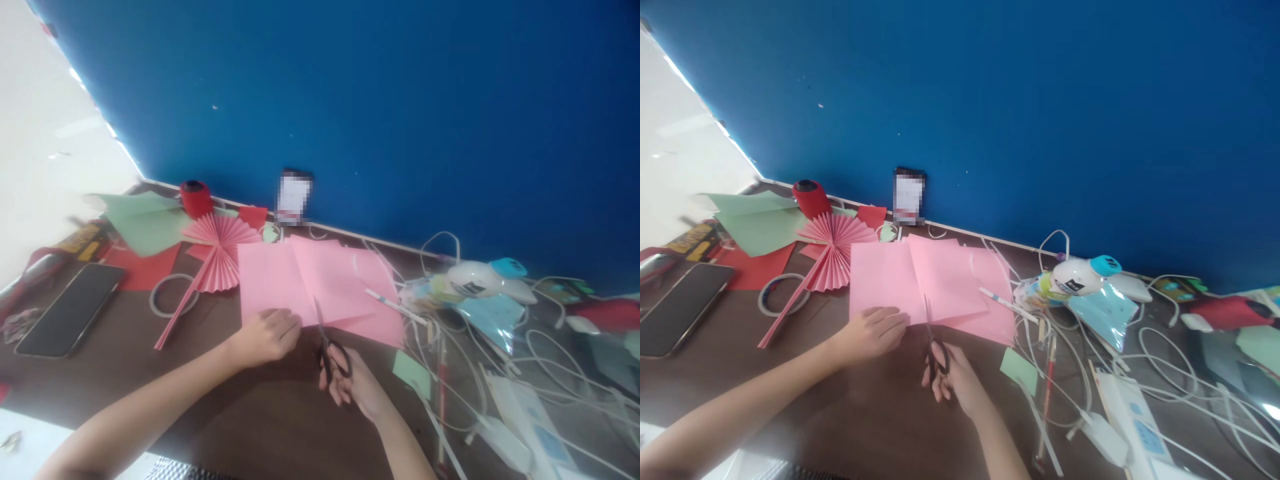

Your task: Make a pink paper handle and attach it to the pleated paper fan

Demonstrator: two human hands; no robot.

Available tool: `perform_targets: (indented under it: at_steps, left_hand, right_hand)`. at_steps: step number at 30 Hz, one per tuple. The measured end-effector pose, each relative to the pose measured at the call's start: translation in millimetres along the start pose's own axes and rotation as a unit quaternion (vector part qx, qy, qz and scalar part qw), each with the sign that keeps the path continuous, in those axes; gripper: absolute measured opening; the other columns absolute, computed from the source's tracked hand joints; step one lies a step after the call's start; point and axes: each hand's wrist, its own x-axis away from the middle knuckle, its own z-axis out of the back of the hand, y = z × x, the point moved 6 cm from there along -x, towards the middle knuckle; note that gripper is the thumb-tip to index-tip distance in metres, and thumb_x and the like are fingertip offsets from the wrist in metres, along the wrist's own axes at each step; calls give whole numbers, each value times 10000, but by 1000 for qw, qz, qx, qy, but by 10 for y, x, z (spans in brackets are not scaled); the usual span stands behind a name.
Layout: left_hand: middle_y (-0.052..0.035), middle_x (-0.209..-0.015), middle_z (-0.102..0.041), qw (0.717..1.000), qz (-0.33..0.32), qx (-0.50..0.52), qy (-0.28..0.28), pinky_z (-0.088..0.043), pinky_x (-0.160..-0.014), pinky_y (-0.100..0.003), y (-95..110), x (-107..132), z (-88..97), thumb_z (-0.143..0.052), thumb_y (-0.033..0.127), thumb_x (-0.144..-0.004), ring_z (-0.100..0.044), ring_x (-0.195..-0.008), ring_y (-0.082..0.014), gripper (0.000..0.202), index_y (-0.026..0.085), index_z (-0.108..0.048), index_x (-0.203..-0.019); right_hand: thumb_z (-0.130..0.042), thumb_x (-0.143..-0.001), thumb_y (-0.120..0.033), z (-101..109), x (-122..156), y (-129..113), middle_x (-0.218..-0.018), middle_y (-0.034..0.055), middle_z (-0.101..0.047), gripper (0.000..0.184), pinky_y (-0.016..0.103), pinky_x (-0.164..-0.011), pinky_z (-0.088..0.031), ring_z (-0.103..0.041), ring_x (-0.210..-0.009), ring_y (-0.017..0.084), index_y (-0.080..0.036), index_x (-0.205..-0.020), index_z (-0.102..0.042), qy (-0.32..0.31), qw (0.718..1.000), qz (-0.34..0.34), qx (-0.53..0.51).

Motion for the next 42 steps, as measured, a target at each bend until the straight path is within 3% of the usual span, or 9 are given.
perform_targets:
  at_steps: [3, 4, 6, 8, 9, 15, 20, 25, 42]
  left_hand:
    - [-88, -810, -644, 971, 97, 213, -39, -507, -678, -325, 234, -23, -53, -383, 207, -871, -599, -745, -167, 208, 134, -572, -828]
    - [-79, -809, -645, 925, 160, 338, -66, -505, -686, -306, 301, -11, -136, -375, 237, -881, -598, -735, -151, 220, 140, -570, -852]
    - [-67, -786, -649, 752, 295, 583, -86, -485, -541, -251, 413, 46, -351, -368, 298, -890, -583, -605, -119, 232, 147, -542, -869]
    - [-42, -748, -642, 556, 392, 732, -29, -467, -516, -236, 415, 102, -529, -500, 312, -832, -585, -582, -118, 187, 157, -503, -937]
    - [-19, -693, -621, 494, 425, 758, 26, -450, -507, -219, 343, 128, -585, -564, 309, -795, -569, -553, -105, 193, 152, -513, -896]
    - [-94, -793, -657, 331, 508, 769, 202, -495, -741, -265, -109, 195, -684, -629, 325, -766, -613, -756, -152, 243, 84, -612, -792]
    - [-103, -1079, -638, 291, 581, 706, 282, -425, -968, -298, -183, 264, -632, -654, 198, -746, -545, -1083, -194, 189, 100, -634, -907]
    - [-84, -1122, -632, 298, 599, 700, 250, -336, -1044, -310, -126, 290, -660, -628, 267, -765, -437, -1222, -216, 217, 154, -659, -948]
    - [-72, -1133, -629, 322, 535, 756, 196, -233, -1102, -303, -94, 157, -574, -442, 223, -875, -400, -1245, -177, 288, 113, -630, -1063]
  right_hand:
    - [-515, -748, -599, 4, -13, 14, -512, 4, -589, 451, 157, -276, -196, -462, -299, 72, -150, -771, -494, 10, 1000, 3, -14]
    - [-534, -736, -597, 20, -17, 23, -509, -10, -574, 450, 157, -281, -204, -461, -308, 71, -150, -783, -499, 27, 999, 3, -26]
    - [-580, -698, -594, 67, -19, 32, -501, -38, -544, 458, 155, -292, -220, -455, -322, 66, -156, -810, -503, 73, 996, 11, -52]
    - [-593, -678, -606, 79, -19, 20, -490, -47, -532, 472, 154, -293, -202, -439, -312, 60, -161, -804, -499, 87, 994, 31, -63]
    - [-582, -682, -617, 65, -22, 7, -491, -39, -541, 477, 156, -291, -182, -434, -304, 59, -161, -794, -500, 76, 994, 41, -61]
    - [-486, -773, -602, -65, -17, -40, -562, 42, -629, 457, 165, -298, -144, -446, -309, 60, -147, -801, -505, -14, 998, 57, -29]
    - [-479, -800, -565, -149, -11, -28, -561, 27, -621, 412, 159, -310, -148, -456, -320, 56, -154, -792, -479, -28, 997, 67, -12]
    - [-442, -826, -557, -169, -22, -8, -593, 30, -622, 401, 158, -312, -182, -468, -337, 57, -157, -809, -463, -34, 996, 83, -21]
    - [-427, -840, -547, -198, 24, -52, -648, 52, -622, 405, 165, -328, -220, -483, -380, 58, -146, -818, -481, -53, 991, 116, -33]
